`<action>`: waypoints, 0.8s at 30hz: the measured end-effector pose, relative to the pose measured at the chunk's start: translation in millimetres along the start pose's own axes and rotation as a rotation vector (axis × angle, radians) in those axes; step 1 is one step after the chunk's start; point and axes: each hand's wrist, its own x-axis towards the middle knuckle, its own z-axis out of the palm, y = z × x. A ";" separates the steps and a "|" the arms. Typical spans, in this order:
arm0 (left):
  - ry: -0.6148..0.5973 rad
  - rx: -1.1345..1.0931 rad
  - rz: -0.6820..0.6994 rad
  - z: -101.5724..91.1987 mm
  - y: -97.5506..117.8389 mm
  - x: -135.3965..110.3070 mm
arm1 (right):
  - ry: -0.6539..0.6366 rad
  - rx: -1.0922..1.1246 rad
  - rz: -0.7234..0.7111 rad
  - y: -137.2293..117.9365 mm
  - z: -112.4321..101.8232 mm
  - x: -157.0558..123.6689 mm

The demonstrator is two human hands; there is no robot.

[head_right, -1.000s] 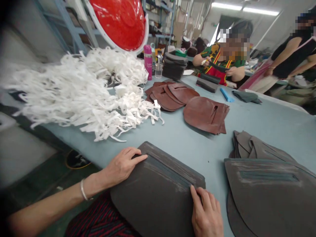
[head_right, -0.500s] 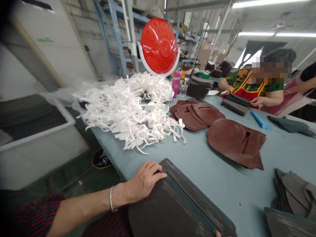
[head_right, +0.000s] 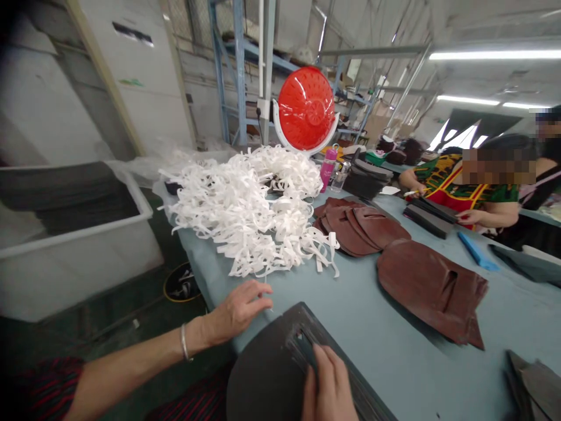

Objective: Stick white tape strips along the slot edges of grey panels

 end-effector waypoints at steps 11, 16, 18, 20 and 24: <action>-0.223 -0.091 -0.034 -0.6 -4.9 6.1 | -0.268 0.152 0.116 -56.6 21.9 38.0; -0.281 -0.073 0.112 6.7 -10.8 13.1 | -0.293 0.233 0.288 -32.4 -27.0 -5.0; -0.273 -0.055 0.111 12.5 -9.9 19.7 | -0.297 0.225 0.319 -27.0 -40.6 -18.2; -0.271 -0.049 0.094 18.4 -10.1 28.3 | -0.296 0.228 0.333 -23.7 -48.4 -28.8; -0.277 -0.019 0.138 29.0 -14.3 45.5 | -0.280 0.240 0.331 -19.8 -52.7 -42.3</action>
